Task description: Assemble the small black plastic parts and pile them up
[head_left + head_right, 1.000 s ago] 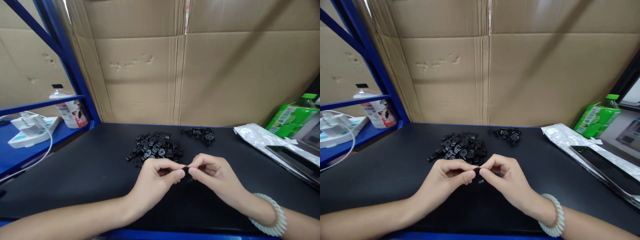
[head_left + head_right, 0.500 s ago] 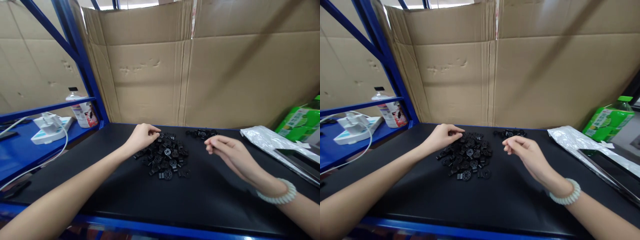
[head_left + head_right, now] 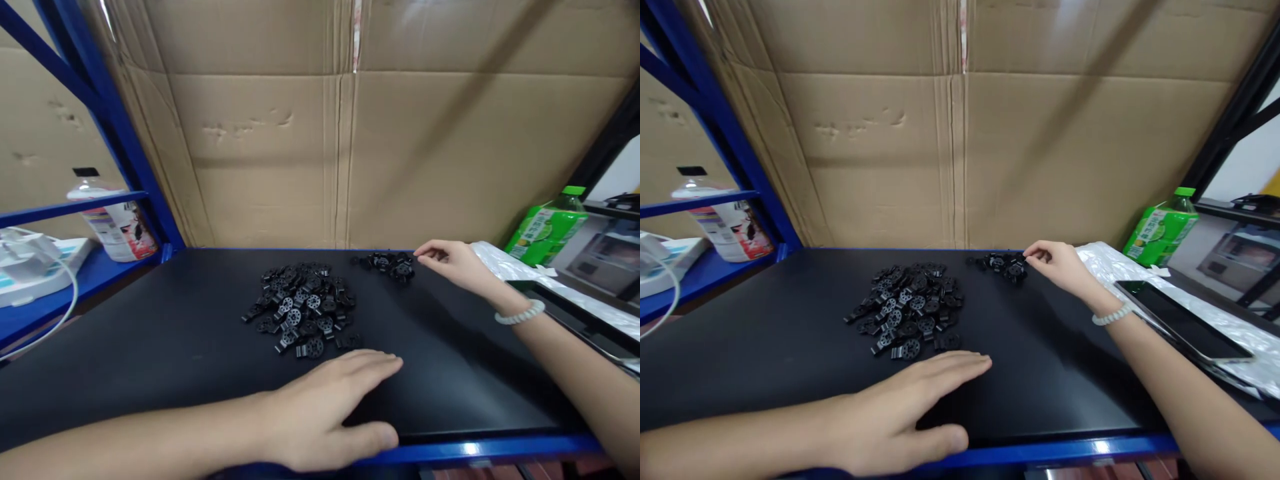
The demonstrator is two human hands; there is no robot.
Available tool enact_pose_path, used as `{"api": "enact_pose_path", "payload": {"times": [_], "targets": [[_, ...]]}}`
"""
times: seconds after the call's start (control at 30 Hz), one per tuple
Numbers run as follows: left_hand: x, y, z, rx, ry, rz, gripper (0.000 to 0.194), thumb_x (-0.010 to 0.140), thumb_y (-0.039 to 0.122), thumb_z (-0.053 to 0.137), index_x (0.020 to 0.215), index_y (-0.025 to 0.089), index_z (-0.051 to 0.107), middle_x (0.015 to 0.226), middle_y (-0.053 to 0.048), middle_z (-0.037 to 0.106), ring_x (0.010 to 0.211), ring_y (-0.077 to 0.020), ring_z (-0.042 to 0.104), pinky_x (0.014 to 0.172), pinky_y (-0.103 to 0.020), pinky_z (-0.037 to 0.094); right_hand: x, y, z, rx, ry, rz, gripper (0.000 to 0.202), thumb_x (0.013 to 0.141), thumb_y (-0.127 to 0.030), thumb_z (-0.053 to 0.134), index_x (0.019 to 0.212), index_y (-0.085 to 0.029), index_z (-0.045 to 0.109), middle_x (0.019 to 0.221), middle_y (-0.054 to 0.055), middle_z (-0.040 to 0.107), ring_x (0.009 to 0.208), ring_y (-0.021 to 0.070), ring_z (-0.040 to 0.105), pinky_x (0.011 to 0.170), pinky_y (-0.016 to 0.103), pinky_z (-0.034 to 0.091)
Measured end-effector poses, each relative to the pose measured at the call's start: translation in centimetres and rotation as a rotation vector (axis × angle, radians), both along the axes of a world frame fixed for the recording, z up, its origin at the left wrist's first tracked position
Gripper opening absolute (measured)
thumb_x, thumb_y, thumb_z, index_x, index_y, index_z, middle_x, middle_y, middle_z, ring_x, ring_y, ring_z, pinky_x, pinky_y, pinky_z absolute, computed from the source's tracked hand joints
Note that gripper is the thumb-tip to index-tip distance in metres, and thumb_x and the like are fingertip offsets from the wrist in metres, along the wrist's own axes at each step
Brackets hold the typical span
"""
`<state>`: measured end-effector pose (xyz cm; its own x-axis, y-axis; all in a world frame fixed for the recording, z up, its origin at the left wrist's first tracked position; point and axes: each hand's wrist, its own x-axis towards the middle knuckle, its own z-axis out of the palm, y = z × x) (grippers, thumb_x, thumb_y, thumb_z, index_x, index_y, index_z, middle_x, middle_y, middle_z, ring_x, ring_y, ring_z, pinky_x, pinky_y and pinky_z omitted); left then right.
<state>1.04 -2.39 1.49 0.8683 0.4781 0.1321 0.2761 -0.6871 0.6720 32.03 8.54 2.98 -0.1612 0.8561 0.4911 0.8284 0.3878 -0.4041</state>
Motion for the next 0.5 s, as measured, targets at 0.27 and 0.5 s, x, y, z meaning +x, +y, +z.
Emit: {"api": "enact_pose_path", "payload": {"times": [0.27,0.5], "targets": [[-0.1,3.0,-1.3,0.024,-0.020,0.211,0.049,0.090,0.033,0.054,0.135,0.017,0.048,0.141,-0.012,0.049,0.131,-0.0237,0.043,0.112,-0.041,0.032,-0.4,1.1,-1.7,0.068,-0.194,0.175,0.019,0.078,-0.018,0.057,0.093,-0.019,0.069,0.091,0.009,0.064,0.087,0.0233,0.059,0.082,0.037,0.047],[0.3,0.8,-0.5,0.006,-0.159,0.177,0.039,0.086,0.021,0.059,0.125,0.020,0.058,0.124,-0.008,0.061,0.115,-0.0212,0.056,0.101,-0.033,0.043,-1.2,1.6,-2.8,0.209,-0.124,0.162,0.014,0.083,-0.020,0.057,0.084,-0.023,0.070,0.090,0.009,0.064,0.088,0.0251,0.057,0.084,0.042,0.048]]}}
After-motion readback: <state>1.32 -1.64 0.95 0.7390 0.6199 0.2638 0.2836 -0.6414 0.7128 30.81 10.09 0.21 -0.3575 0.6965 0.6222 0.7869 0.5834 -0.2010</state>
